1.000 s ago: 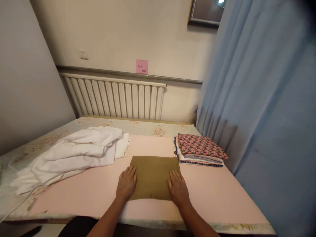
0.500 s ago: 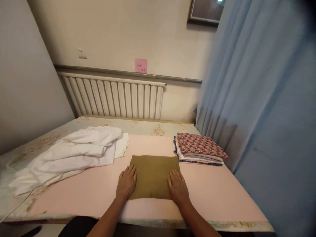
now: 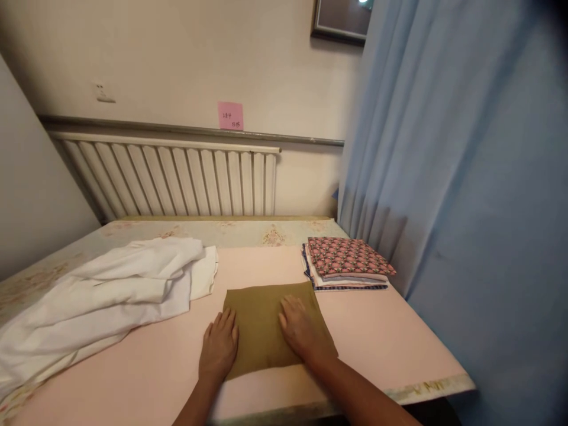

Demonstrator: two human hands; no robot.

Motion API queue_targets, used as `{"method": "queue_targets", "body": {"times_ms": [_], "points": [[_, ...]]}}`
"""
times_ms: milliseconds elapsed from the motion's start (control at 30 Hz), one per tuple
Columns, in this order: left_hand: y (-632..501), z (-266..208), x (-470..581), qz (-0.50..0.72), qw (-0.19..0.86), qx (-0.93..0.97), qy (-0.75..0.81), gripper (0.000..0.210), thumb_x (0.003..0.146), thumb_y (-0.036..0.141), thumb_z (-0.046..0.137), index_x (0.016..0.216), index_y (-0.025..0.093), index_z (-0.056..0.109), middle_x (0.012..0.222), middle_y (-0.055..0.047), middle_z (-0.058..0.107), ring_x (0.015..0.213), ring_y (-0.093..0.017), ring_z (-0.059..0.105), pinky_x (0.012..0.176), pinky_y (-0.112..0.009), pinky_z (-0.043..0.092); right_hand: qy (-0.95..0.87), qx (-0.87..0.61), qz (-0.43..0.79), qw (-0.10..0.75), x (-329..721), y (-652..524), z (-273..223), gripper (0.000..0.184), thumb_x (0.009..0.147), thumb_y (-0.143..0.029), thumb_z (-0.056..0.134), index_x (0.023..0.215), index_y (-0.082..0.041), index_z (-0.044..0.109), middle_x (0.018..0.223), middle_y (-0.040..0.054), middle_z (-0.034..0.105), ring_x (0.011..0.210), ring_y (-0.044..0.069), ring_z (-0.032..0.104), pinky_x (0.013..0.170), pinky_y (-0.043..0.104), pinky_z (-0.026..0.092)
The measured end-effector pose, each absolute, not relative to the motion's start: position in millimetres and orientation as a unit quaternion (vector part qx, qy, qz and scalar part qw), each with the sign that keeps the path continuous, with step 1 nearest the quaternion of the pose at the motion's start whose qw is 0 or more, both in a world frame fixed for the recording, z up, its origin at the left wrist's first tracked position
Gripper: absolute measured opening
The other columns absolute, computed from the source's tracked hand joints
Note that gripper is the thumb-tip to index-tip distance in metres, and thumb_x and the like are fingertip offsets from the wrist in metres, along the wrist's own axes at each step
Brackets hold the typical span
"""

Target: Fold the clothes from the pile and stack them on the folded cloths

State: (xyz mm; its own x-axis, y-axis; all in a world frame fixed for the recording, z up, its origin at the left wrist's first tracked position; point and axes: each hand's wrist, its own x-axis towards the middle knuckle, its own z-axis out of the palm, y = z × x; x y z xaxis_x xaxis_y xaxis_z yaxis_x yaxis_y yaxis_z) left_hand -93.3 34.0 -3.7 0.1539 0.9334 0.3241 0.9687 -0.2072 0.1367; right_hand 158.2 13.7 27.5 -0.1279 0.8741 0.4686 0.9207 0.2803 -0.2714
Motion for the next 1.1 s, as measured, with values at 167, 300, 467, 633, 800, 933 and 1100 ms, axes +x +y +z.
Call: {"method": "queue_targets", "body": {"times_ms": [167, 300, 467, 633, 800, 933, 1100], "points": [[34, -3, -93, -0.174, 0.056, -0.759, -0.625, 0.049, 0.095, 0.031, 0.032, 0.139, 0.02, 0.05, 0.149, -0.008, 0.047, 0.139, -0.027, 0.038, 0.112, -0.047, 0.031, -0.807, -0.531, -0.004, 0.259, 126, 49, 21, 0.046, 0.095, -0.035, 0.048, 0.137, -0.018, 0.05, 0.144, 0.0101, 0.05, 0.136, 0.023, 0.041, 0.115, 0.041, 0.029], [34, -2, -93, -0.169, 0.063, -0.762, -0.623, 0.049, 0.095, 0.031, 0.032, 0.139, 0.019, 0.05, 0.149, -0.007, 0.047, 0.138, -0.027, 0.039, 0.111, -0.047, 0.032, -0.814, -0.529, 0.0, 0.239, 127, 64, 14, 0.05, 0.095, -0.04, 0.049, 0.14, -0.017, 0.048, 0.149, 0.0097, 0.044, 0.141, 0.023, 0.034, 0.117, 0.043, 0.025], [33, 0, -92, -0.163, 0.062, -0.761, -0.625, 0.049, 0.096, 0.032, 0.031, 0.14, 0.019, 0.05, 0.148, -0.006, 0.047, 0.138, -0.027, 0.04, 0.112, -0.046, 0.031, -0.796, -0.558, -0.003, 0.236, 139, 69, 13, 0.053, 0.096, -0.045, 0.046, 0.142, -0.017, 0.045, 0.149, 0.0112, 0.043, 0.141, 0.024, 0.034, 0.117, 0.046, 0.024], [33, 2, -91, -0.161, 0.052, -0.758, -0.63, 0.049, 0.096, 0.033, 0.031, 0.139, 0.021, 0.05, 0.148, -0.006, 0.047, 0.138, -0.026, 0.039, 0.112, -0.046, 0.031, -0.793, -0.56, -0.006, 0.239, 148, 67, 11, 0.049, 0.098, -0.041, 0.044, 0.141, -0.018, 0.047, 0.147, 0.0103, 0.046, 0.139, 0.022, 0.036, 0.117, 0.046, 0.024], [34, 1, -91, -0.163, 0.049, -0.757, -0.63, 0.05, 0.096, 0.033, 0.03, 0.14, 0.02, 0.049, 0.149, -0.006, 0.047, 0.139, -0.026, 0.038, 0.112, -0.045, 0.029, -0.791, -0.546, 0.018, 0.275, 153, 61, 12, 0.043, 0.095, -0.037, 0.051, 0.134, -0.02, 0.054, 0.142, 0.0078, 0.052, 0.135, 0.02, 0.043, 0.116, 0.043, 0.027], [34, -1, -91, -0.162, 0.05, -0.757, -0.632, 0.05, 0.096, 0.032, 0.03, 0.14, 0.017, 0.048, 0.148, -0.007, 0.047, 0.139, -0.026, 0.038, 0.113, -0.046, 0.028, -0.781, -0.541, 0.038, 0.311, 155, 58, 15, 0.034, 0.09, -0.032, 0.059, 0.122, -0.019, 0.063, 0.135, 0.0088, 0.059, 0.129, 0.021, 0.049, 0.114, 0.043, 0.032], [33, -1, -91, -0.173, 0.05, -0.759, -0.626, 0.05, 0.096, 0.032, 0.031, 0.14, 0.018, 0.049, 0.148, -0.007, 0.047, 0.138, -0.026, 0.038, 0.113, -0.046, 0.029, -0.774, -0.521, 0.051, 0.356, 155, 57, 14, 0.024, 0.087, -0.028, 0.063, 0.11, -0.021, 0.069, 0.124, 0.0086, 0.066, 0.12, 0.021, 0.057, 0.109, 0.043, 0.037]]}}
